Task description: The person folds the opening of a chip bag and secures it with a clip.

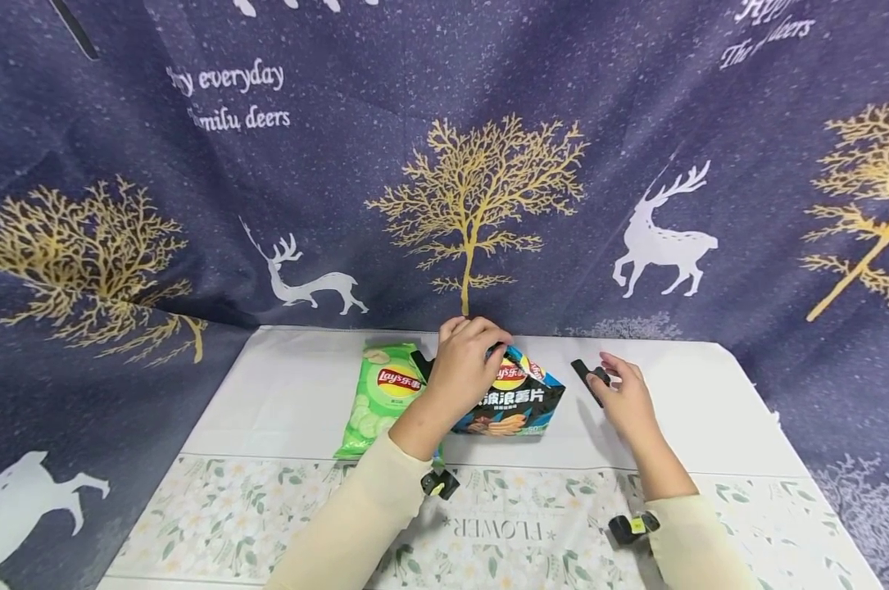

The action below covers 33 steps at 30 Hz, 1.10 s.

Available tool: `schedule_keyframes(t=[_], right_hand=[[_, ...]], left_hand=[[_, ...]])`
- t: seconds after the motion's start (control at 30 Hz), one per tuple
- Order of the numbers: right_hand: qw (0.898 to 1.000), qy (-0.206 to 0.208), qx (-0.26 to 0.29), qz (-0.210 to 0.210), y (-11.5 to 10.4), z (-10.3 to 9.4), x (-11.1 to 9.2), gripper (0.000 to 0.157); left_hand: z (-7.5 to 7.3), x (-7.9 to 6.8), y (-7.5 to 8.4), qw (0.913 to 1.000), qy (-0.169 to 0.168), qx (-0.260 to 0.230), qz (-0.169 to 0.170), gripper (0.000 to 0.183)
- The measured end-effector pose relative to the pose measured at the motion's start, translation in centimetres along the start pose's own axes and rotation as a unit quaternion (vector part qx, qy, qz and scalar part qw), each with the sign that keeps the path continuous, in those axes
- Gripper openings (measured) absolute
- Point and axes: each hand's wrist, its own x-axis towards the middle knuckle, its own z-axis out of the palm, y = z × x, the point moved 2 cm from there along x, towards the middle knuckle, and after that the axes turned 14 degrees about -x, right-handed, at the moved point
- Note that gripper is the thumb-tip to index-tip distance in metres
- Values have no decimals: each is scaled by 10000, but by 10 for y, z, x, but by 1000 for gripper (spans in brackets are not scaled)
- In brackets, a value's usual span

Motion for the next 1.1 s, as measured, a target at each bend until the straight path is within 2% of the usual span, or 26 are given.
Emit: schedule_keyframes(t=[0.2,0.43,0.6,0.93,1.1], right_hand=[[9996,-62,-186,181,6,-1,3,60],[9937,-691,-516,711,13,4,6,69],[9898,-1033,-517,831,18,7,7,71],[9901,-934,-863,602,20,9,10,63],[9888,-921,-1002,618,22,10,10,59]], left_hand=[[0,0,0,10000,48,-58,19,11],[1,0,-2,9999,74,-99,96,12],[0,-1,-2,9998,105,-122,105,11],[-1,-1,-1,9997,128,-176,78,11],[-1,-2,-1,9998,95,-186,34,11]])
